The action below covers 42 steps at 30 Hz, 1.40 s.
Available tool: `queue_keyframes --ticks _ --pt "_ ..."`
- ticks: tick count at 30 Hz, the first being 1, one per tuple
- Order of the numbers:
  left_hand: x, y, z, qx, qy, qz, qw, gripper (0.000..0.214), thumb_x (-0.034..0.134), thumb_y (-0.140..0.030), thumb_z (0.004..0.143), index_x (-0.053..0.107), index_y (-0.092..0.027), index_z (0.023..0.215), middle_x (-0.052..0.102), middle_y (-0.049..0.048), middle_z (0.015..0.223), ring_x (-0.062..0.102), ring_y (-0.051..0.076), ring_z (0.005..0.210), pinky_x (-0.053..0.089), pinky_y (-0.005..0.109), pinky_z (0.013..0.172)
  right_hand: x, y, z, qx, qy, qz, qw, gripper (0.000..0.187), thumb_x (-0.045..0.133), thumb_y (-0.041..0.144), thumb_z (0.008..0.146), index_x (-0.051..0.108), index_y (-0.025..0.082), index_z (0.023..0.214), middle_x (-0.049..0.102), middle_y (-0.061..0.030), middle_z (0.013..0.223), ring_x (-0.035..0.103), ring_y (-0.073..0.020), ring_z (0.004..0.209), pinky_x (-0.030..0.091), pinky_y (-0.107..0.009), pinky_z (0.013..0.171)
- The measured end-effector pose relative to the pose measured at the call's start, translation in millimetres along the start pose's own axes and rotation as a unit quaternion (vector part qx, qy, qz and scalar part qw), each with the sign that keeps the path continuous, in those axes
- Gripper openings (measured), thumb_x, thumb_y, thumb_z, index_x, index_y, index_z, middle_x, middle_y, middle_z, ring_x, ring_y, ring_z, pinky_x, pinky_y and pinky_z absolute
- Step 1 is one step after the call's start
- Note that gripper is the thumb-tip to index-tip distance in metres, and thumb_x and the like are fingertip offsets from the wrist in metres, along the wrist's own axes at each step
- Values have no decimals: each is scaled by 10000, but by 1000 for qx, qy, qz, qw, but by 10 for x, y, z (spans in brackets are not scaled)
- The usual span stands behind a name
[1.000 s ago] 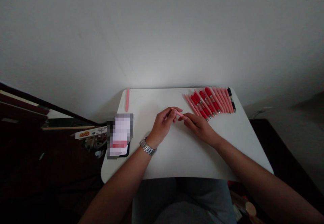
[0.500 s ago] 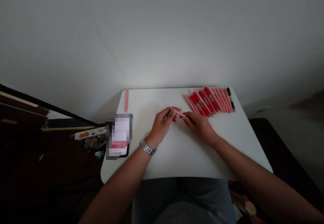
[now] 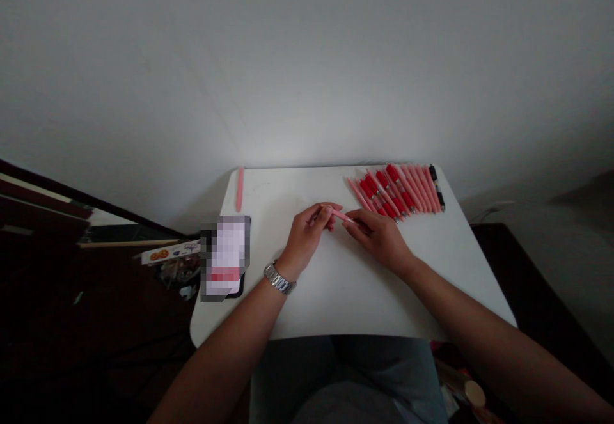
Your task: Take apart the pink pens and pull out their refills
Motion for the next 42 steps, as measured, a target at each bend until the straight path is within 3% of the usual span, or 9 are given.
queue_keyframes --ticks 3,7,15,22,26,33,38,42 --pt "-11 -23 -3 2 -7 -9 1000 382 617 -513 946 745 -161 1024 612 35 794 522 134 747 467 269 730 76 -17 -23 25 58 72 995 432 431 514 1042 680 175 1139 622 -8 724 524 -133 606 402 -256 599" --pt "6 -35 -3 5 8 -14 1000 361 603 -489 963 740 -165 1045 599 28 792 525 133 760 456 266 743 175 -94 -52 68 107 155 980 560 310 564 1064 697 163 1015 495 25 659 451 -115 571 373 -248 572" --pt "-14 -29 3 8 5 5 1000 366 601 -497 963 736 -167 1043 583 22 797 528 122 745 462 257 730 96 -49 -14 34 60 97 993 455 434 553 1029 685 182 945 571 4 690 484 -126 595 367 -255 574" --pt "-39 4 8 1 -15 -9 1000 383 639 -515 932 744 -158 1023 596 27 807 537 120 740 481 252 717 39 -65 -10 33 19 41 998 307 552 479 987 641 185 1004 538 31 666 423 -113 553 320 -254 541" --pt "-22 -8 8 3 -9 -19 1000 362 641 -490 938 748 -160 1041 601 26 806 541 117 745 481 253 724 12 -38 -5 37 21 60 997 334 525 484 1003 653 178 1040 486 44 631 416 -114 544 306 -257 532" --pt "7 -31 -8 -2 11 -30 999 356 651 -475 933 754 -165 1073 655 52 854 551 131 769 483 274 756 -32 -40 14 31 26 66 997 476 411 522 1045 728 171 991 679 -37 768 575 -156 650 413 -277 640" --pt "21 -29 -12 -3 19 -32 999 337 669 -440 928 755 -160 1095 642 44 850 551 127 774 485 271 767 -39 -55 20 27 25 74 997 449 432 499 1046 733 173 978 729 -58 836 634 -176 723 441 -282 684" --pt "16 -41 -7 8 14 -20 1000 324 650 -428 946 755 -167 1106 637 39 848 557 122 787 491 253 756 -39 -50 5 17 15 64 998 396 471 495 1033 708 182 981 703 -42 796 593 -157 665 414 -270 620"
Point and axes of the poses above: each hand's wrist, its own z-axis towards the middle knuckle, its own x-axis out of the palm, y = z × x, the point moved 9 cm from there along z, towards the middle knuckle
